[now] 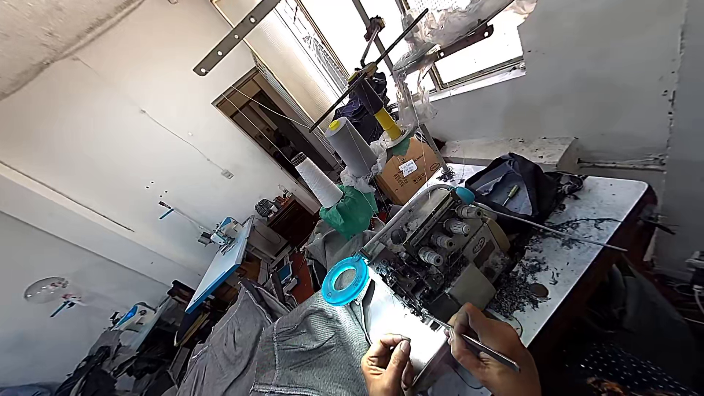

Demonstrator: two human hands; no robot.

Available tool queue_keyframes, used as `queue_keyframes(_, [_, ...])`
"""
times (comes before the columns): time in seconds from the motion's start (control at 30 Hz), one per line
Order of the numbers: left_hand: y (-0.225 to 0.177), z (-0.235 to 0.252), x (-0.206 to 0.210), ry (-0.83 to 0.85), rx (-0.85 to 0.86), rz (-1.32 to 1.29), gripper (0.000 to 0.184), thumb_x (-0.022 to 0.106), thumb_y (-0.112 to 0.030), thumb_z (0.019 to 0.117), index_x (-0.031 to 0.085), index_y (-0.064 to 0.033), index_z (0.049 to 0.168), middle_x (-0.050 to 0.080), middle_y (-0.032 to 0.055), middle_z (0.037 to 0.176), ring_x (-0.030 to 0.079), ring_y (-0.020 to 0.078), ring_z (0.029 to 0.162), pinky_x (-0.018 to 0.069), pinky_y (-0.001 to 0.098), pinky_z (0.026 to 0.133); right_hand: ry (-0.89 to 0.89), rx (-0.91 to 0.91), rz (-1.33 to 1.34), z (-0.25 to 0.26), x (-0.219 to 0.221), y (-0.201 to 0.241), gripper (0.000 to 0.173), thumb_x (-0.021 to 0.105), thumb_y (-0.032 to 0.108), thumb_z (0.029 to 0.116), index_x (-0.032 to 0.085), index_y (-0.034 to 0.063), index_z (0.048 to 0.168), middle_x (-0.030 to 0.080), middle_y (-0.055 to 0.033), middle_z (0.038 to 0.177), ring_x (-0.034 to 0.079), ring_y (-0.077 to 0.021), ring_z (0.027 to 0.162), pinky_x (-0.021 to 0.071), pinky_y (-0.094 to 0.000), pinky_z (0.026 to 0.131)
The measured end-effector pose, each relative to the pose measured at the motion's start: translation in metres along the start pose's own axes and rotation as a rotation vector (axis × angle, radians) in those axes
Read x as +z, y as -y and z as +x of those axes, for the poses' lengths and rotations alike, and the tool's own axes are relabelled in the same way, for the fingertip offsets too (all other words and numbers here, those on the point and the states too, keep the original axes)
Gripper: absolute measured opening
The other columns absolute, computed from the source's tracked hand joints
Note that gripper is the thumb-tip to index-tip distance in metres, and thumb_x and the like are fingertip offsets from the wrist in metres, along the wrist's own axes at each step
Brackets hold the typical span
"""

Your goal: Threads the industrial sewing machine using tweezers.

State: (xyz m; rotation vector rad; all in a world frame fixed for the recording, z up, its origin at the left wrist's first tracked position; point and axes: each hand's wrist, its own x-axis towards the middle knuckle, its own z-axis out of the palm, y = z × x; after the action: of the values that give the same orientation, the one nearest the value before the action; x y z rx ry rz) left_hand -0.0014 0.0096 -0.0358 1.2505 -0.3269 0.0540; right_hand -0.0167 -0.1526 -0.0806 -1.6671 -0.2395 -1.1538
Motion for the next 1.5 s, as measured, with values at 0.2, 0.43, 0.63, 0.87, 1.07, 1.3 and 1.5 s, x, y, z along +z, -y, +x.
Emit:
queue_keyframes(0.2, [0.0003, 0.0005, -0.0002, 0.002, 0.008, 0.004, 0.020, 0.060, 0.009, 0.0887, 0.075, -0.0026, 0.086, 0.069, -0.0005, 0.065, 0.053, -0.0040, 0.046, 0.0456, 0.0128, 0.046, 0.011, -0.009, -0.018, 0.0013, 0.0008, -0.0007, 0.013, 0.061, 0.019, 0.0868, 0.055, 0.0073, 0.088, 0.058, -0.0043, 0.066, 0.057, -0.0062, 0.055, 0.0446, -0.0162, 0.048])
queue_keyframes(0.43, [0.0000, 0.0004, -0.0004, 0.008, 0.012, 0.009, 0.020, 0.060, 0.009, 0.0897, 0.075, -0.0029, 0.087, 0.068, -0.0012, 0.064, 0.053, -0.0040, 0.047, 0.0459, 0.0132, 0.047, 0.013, 0.000, -0.020, 0.0016, 0.0001, 0.0016, 0.012, 0.061, 0.017, 0.0857, 0.055, 0.0071, 0.088, 0.059, -0.0048, 0.066, 0.057, -0.0070, 0.055, 0.0447, -0.0171, 0.048])
queue_keyframes(0.63, [-0.0003, -0.0002, -0.0006, 0.011, 0.013, 0.022, 0.019, 0.060, 0.008, 0.0903, 0.075, -0.0031, 0.087, 0.069, -0.0007, 0.067, 0.053, -0.0040, 0.047, 0.0464, 0.0130, 0.047, 0.006, -0.008, -0.031, 0.0024, 0.0008, 0.0028, 0.012, 0.061, 0.017, 0.0858, 0.055, 0.0063, 0.088, 0.057, -0.0050, 0.065, 0.055, -0.0077, 0.053, 0.0433, -0.0175, 0.046])
queue_keyframes(0.87, [0.0000, -0.0003, -0.0001, 0.002, 0.010, 0.011, 0.019, 0.061, 0.008, 0.0898, 0.075, -0.0029, 0.086, 0.069, -0.0008, 0.068, 0.053, -0.0043, 0.047, 0.0460, 0.0125, 0.047, -0.001, -0.021, -0.043, 0.0029, 0.0025, 0.0018, 0.012, 0.060, 0.018, 0.0861, 0.055, 0.0069, 0.088, 0.057, -0.0045, 0.065, 0.054, -0.0076, 0.052, 0.0424, -0.0174, 0.046])
queue_keyframes(1.07, [-0.0004, 0.0004, -0.0002, 0.004, 0.009, 0.010, 0.020, 0.060, 0.008, 0.0899, 0.075, -0.0030, 0.086, 0.069, -0.0003, 0.068, 0.053, -0.0041, 0.047, 0.0460, 0.0126, 0.047, -0.005, -0.032, -0.058, 0.0042, 0.0031, 0.0018, 0.011, 0.060, 0.016, 0.0847, 0.055, 0.0069, 0.087, 0.056, -0.0042, 0.064, 0.052, -0.0072, 0.052, 0.0417, -0.0169, 0.046])
queue_keyframes(1.3, [-0.0012, 0.0001, 0.0008, -0.014, -0.005, 0.022, 0.021, 0.058, 0.010, 0.0892, 0.075, -0.0025, 0.085, 0.068, -0.0005, 0.066, 0.052, -0.0038, 0.046, 0.0454, 0.0128, 0.046, -0.001, -0.042, -0.085, 0.0050, 0.0036, 0.0020, 0.011, 0.059, 0.017, 0.0864, 0.055, 0.0072, 0.088, 0.055, -0.0037, 0.064, 0.052, -0.0074, 0.051, 0.0419, -0.0167, 0.046])
queue_keyframes(1.5, [-0.0011, 0.0004, 0.0008, -0.005, -0.003, 0.017, 0.020, 0.059, 0.010, 0.0893, 0.075, -0.0022, 0.086, 0.068, -0.0005, 0.066, 0.052, -0.0039, 0.046, 0.0454, 0.0129, 0.046, 0.006, -0.032, -0.034, 0.0032, 0.0004, 0.0017, 0.012, 0.060, 0.017, 0.0866, 0.054, 0.0067, 0.088, 0.054, -0.0042, 0.064, 0.052, -0.0065, 0.052, 0.0409, -0.0159, 0.046])
